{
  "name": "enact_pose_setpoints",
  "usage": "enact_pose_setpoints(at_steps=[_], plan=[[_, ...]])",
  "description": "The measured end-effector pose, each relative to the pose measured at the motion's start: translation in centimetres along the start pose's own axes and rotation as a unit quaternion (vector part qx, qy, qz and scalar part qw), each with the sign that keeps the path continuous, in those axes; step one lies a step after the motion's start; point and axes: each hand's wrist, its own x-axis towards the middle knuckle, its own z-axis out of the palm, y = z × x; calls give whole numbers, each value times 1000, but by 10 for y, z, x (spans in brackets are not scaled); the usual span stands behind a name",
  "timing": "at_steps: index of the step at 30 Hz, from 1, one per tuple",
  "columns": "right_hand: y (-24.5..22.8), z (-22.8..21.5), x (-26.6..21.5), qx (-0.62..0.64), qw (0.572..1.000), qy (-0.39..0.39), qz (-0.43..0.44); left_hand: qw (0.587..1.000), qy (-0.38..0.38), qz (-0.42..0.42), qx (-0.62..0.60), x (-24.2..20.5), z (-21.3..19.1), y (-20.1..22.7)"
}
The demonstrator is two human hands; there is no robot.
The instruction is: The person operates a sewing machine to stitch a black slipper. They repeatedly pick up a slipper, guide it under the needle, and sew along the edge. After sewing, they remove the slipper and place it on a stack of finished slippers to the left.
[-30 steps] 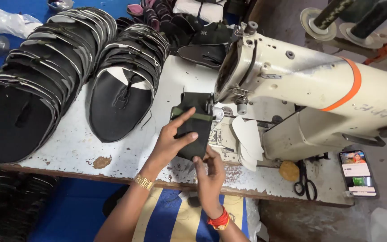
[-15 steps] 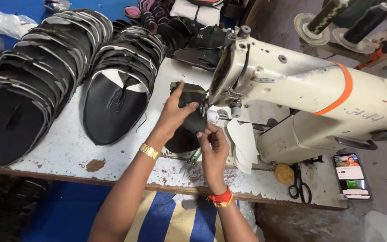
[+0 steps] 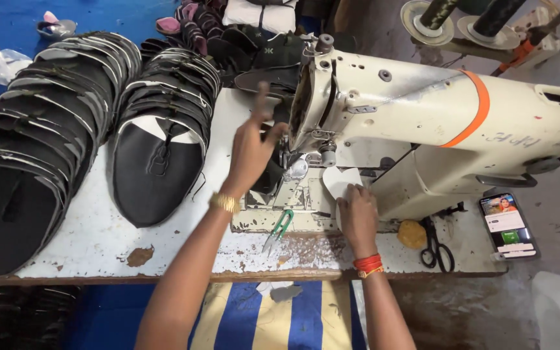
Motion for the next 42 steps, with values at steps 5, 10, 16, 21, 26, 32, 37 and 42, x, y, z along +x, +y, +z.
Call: enact_pose_setpoints(at_steps=[5,10,16,21,26,32,37,42], plan=[[-22,-16,-4,55,996,58,-27,881,393,-46,260,-94,-17,-33],[16,14,-35,135,981,134,-44,739,464,-211,441,-165,-94,-54],[-36,-17,-87,359,928,86,51,703,357,-353,503,-185,-121,-60],[-50,1,-110,429,891,-19,149,744,371,-258,493,-180,-124,-37],[-53,29,-125,521,845,-91,77,828,316,-329,325,-186,-143,-26],[-154,-45,-109,571,736,-335,144,861,390,-232,228,-199,-132,94],[-210,-71,-65,747,564,-353,13,878,353,-68,316,-238,-69,95],[-225,-103,-46,817,461,-338,83,847,271,89,449,-249,-24,94]])
